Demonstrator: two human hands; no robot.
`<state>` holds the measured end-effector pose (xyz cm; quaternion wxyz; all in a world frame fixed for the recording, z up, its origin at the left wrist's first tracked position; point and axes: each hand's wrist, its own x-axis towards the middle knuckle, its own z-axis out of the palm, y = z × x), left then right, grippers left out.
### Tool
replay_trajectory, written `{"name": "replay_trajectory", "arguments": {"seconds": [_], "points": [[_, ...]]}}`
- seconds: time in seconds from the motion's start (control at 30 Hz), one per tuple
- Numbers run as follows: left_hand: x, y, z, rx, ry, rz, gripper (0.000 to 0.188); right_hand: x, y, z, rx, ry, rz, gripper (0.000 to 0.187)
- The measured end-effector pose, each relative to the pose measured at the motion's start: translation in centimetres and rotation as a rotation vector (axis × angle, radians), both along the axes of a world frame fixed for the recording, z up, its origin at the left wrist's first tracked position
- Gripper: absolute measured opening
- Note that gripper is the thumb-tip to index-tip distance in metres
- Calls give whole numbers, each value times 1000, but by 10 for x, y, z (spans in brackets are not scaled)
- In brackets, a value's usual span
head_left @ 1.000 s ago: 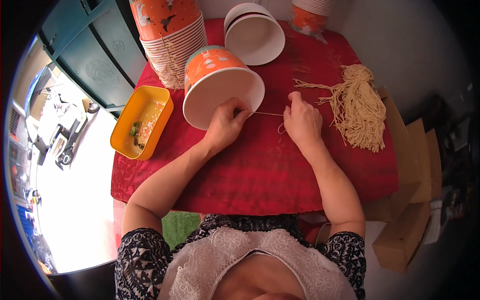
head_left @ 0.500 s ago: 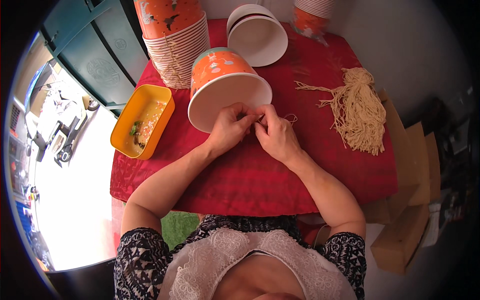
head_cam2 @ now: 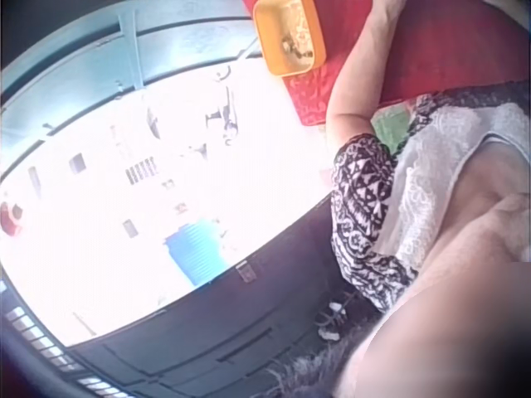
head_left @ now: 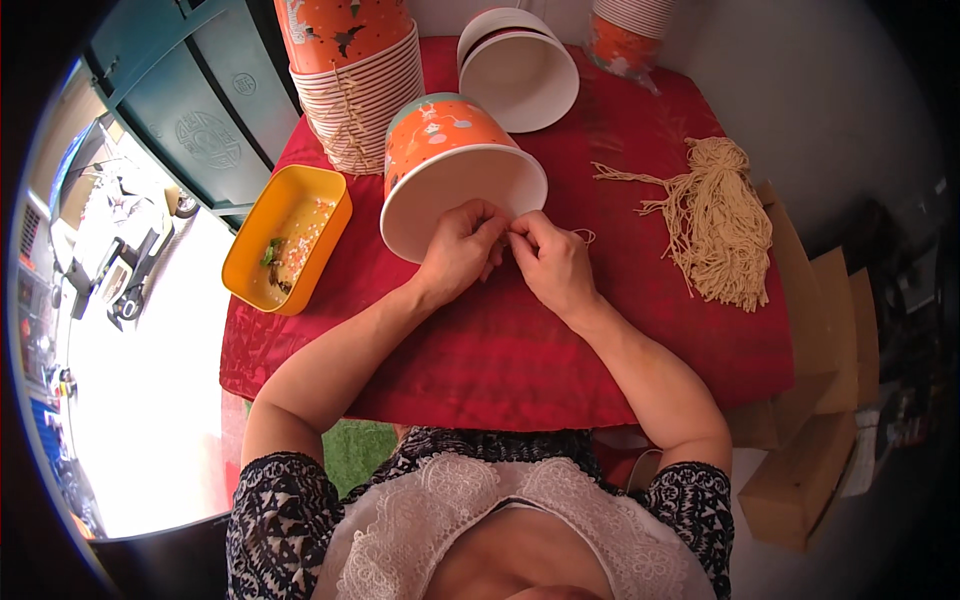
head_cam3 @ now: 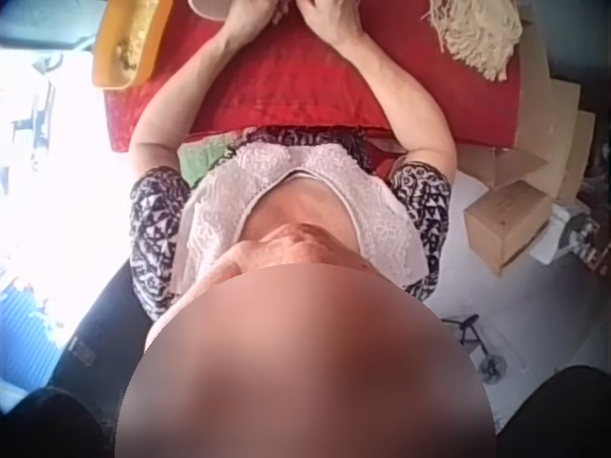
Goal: Tying a thin string through pre-drilled holes in plastic buckets.
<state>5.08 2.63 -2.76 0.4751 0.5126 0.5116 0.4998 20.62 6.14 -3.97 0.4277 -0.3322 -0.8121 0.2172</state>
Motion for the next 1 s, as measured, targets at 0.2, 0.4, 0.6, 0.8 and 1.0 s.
{"name": "replay_trajectory", "arguments": {"seconds": [0.2, 0.4, 0.6, 0.8, 1.0], "points": [[1, -1, -2, 34, 56, 16, 14, -1, 4, -3, -98, 42, -20, 7], [-1, 0, -7, 291, 389, 121, 13, 0, 6, -3, -154, 79, -3, 7], [-3, 3, -11, 351, 542, 153, 13, -2, 3, 0, -151, 64, -9, 7], [-1, 1, -12, 342, 569, 142, 9, -3, 2, -2, -100, 14, -55, 7], [0, -1, -10, 327, 569, 112, 9, -3, 1, -1, -59, -1, -66, 8]]}}
